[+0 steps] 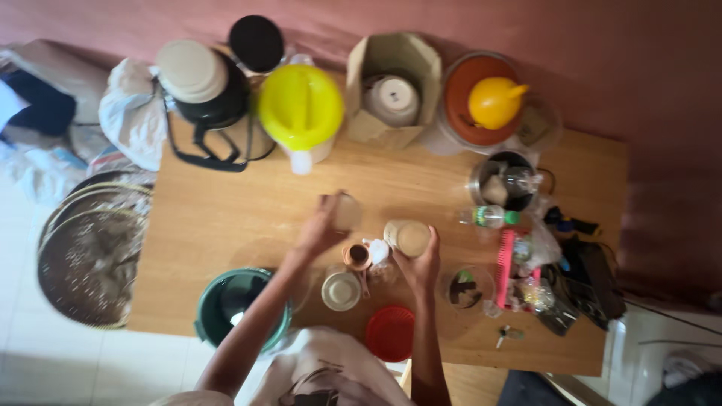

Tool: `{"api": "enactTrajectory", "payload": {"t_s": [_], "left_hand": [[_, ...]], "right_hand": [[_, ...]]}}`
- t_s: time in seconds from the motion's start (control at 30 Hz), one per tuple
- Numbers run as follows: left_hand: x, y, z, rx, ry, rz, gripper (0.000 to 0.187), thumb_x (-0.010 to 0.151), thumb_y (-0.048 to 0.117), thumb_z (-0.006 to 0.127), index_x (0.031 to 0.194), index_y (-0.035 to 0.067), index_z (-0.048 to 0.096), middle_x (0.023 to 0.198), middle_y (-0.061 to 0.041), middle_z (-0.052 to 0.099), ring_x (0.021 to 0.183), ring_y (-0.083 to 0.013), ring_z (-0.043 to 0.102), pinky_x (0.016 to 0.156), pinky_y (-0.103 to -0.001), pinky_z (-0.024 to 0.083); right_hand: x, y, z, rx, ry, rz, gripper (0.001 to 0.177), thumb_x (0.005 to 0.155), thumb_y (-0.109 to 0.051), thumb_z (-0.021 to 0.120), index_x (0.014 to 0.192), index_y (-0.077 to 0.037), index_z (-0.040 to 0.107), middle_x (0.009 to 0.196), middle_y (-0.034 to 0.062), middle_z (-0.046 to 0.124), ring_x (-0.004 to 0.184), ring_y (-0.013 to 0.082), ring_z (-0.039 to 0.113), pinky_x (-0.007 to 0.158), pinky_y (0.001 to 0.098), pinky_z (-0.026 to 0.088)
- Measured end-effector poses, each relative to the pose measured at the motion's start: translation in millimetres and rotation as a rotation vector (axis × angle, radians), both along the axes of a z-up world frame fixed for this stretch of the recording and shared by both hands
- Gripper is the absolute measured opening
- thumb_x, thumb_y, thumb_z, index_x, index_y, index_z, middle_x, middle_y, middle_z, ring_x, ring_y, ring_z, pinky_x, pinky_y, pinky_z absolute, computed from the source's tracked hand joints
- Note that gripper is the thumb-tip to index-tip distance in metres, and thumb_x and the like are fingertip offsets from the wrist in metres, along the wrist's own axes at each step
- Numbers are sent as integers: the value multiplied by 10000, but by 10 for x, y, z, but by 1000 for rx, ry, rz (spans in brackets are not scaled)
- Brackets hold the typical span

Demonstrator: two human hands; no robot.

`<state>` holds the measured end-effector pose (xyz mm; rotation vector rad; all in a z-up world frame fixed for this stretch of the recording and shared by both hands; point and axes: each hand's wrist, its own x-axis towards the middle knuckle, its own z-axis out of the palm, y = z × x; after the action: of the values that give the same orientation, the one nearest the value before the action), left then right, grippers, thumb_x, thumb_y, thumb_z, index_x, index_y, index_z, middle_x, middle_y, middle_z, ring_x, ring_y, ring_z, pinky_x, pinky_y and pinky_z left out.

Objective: The person wipes a table with a cloth, moving several jars, a flask, and a pitcher to clean underneath them, then rinses the cloth in a bucket of water and continues wiping.

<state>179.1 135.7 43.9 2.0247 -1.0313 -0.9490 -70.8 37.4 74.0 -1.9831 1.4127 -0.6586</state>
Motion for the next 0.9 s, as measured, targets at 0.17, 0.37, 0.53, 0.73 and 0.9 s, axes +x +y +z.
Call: {"api": "enactTrajectory", "payload": {"t_s": [0.17,0.37,0.53,0.73,0.9], "left_hand": [[997,1175,-8,-52,-220,422,1089,613,182,942,1502,87,321,1349,-232,480,1216,-459,523,978,-505,501],[1385,1651,-83,19,-314,564,1153,661,188,940,1573,68,244,1337,-234,470,1224,-454,521,998,-506,491],[1620,1751,-132,-36,-362,619,1148,677,153,929,1581,60,226,1368,-231,457,1278,-459,476,988,-521,486],[2030,1810,-391,-150,-356,681,1165,702,125,935,1595,26,192,1375,-253,434,1266,-461,478,1058,-505,458],[2029,1900,-603,-261,-284,713,1182,710,64,921,1600,0,147,1407,-310,377,1266,-482,464,1075,-496,442]], "right_hand": [[860,222,232,-13,-15,182,996,638,-234,932,1474,-47,424,1376,232,594,1250,412,606,1015,468,512],[1782,534,332,29,-46,402,951,690,-258,912,1484,-93,414,1402,210,582,1260,395,610,1008,461,527],[2389,820,211,41,-43,536,989,676,-281,923,1486,-96,386,1397,209,571,1273,402,585,1014,469,508],[2965,1115,9,80,-10,621,982,694,-274,911,1489,-97,363,1413,209,560,1294,406,564,1029,474,501],[3324,1271,-189,84,15,595,1018,710,-273,909,1526,-115,321,1429,233,537,1290,432,562,1020,492,504]]}}
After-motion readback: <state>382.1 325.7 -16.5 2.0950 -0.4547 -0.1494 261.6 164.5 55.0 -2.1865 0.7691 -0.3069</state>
